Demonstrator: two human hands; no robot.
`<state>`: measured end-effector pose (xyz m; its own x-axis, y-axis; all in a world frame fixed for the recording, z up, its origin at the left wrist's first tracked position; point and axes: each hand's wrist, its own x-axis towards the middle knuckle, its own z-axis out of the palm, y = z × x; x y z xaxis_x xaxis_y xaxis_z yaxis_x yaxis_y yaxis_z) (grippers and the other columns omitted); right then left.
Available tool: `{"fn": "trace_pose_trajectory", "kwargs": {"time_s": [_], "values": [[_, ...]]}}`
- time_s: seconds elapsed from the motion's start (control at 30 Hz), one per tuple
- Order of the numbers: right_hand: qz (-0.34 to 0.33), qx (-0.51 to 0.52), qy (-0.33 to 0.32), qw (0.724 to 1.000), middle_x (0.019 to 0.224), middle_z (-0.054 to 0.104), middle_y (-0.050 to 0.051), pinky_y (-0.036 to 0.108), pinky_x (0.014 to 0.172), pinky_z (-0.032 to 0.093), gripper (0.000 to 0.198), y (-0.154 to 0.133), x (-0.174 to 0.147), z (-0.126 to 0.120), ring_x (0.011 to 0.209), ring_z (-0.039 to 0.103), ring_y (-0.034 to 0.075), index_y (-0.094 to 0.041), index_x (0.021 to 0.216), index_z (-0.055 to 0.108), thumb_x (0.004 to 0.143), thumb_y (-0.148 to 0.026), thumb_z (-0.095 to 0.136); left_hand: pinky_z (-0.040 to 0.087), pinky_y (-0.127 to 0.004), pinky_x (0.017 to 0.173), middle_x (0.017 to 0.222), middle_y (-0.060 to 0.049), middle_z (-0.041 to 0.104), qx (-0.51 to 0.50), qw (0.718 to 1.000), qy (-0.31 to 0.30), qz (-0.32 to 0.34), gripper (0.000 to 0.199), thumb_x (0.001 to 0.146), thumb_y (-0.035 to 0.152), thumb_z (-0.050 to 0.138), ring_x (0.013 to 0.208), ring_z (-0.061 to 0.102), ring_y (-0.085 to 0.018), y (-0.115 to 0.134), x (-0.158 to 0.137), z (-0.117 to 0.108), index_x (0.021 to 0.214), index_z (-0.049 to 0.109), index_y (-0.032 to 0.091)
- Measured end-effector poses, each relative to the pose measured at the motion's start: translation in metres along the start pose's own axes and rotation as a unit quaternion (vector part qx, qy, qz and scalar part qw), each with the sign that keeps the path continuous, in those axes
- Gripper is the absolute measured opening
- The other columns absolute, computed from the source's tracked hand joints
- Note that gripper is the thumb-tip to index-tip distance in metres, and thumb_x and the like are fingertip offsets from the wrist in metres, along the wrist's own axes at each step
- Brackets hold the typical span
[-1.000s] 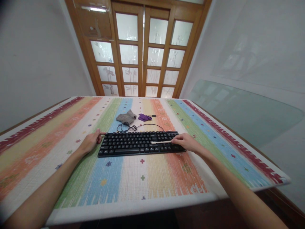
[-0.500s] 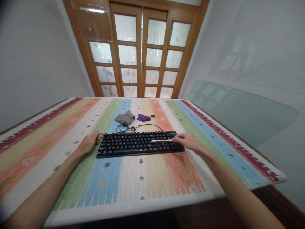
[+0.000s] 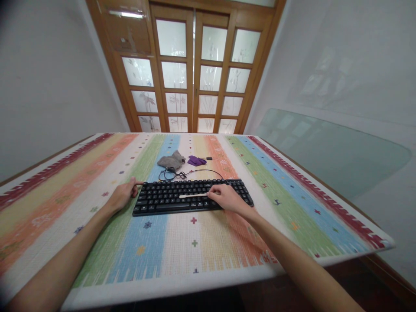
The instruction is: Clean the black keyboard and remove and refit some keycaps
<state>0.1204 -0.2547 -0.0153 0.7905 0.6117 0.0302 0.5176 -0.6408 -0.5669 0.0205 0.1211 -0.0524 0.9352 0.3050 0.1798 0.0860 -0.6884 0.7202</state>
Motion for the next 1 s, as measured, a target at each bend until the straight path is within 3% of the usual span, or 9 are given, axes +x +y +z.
{"fn": "trace_pose_trajectory", "kwargs": {"time_s": [0.23,0.7,0.87,1.0], "values": [[-0.007,-0.043,0.001,0.999,0.074,0.07,0.005,0.028,0.064,0.037,0.034,0.0,0.0,-0.007,0.068,0.059,0.019,-0.018,0.084,0.075,0.085,-0.04,0.05,0.045,-0.033,0.085,0.055,-0.007,0.06,0.012,1.0,-0.002,-0.006,0.078,0.082,0.082,0.007,0.1,0.065,-0.029,-0.002,0.001,0.0,0.044,0.044,0.025],[0.071,-0.033,0.026,0.997,0.072,0.069,0.003,0.031,0.07,0.042,0.039,0.075,-0.034,-0.059,0.073,0.062,0.022,-0.019,0.073,0.071,0.077,-0.048,0.046,0.045,-0.032,0.085,0.06,-0.008,0.064,0.027,1.0,-0.005,0.003,0.077,0.084,0.08,0.006,0.102,0.065,-0.028,-0.001,0.002,0.0,0.044,0.042,0.025],[0.092,-0.011,0.042,0.995,0.068,0.066,0.003,0.031,0.069,0.042,0.039,0.077,-0.037,-0.058,0.071,0.06,0.022,-0.019,0.07,0.069,0.075,-0.05,0.046,0.046,-0.032,0.083,0.061,-0.007,0.065,0.034,0.999,-0.006,-0.002,0.076,0.085,0.079,0.006,0.092,0.066,-0.027,0.0,0.0,-0.001,0.047,0.044,0.025],[0.09,0.006,0.044,0.995,0.07,0.067,0.003,0.03,0.069,0.042,0.036,0.068,-0.031,-0.05,0.073,0.061,0.022,-0.019,0.067,0.067,0.074,-0.048,0.047,0.045,-0.033,0.083,0.064,-0.008,0.067,0.03,1.0,-0.002,-0.001,0.076,0.085,0.077,0.006,0.096,0.065,-0.027,-0.001,0.0,0.0,0.046,0.044,0.024]]}}
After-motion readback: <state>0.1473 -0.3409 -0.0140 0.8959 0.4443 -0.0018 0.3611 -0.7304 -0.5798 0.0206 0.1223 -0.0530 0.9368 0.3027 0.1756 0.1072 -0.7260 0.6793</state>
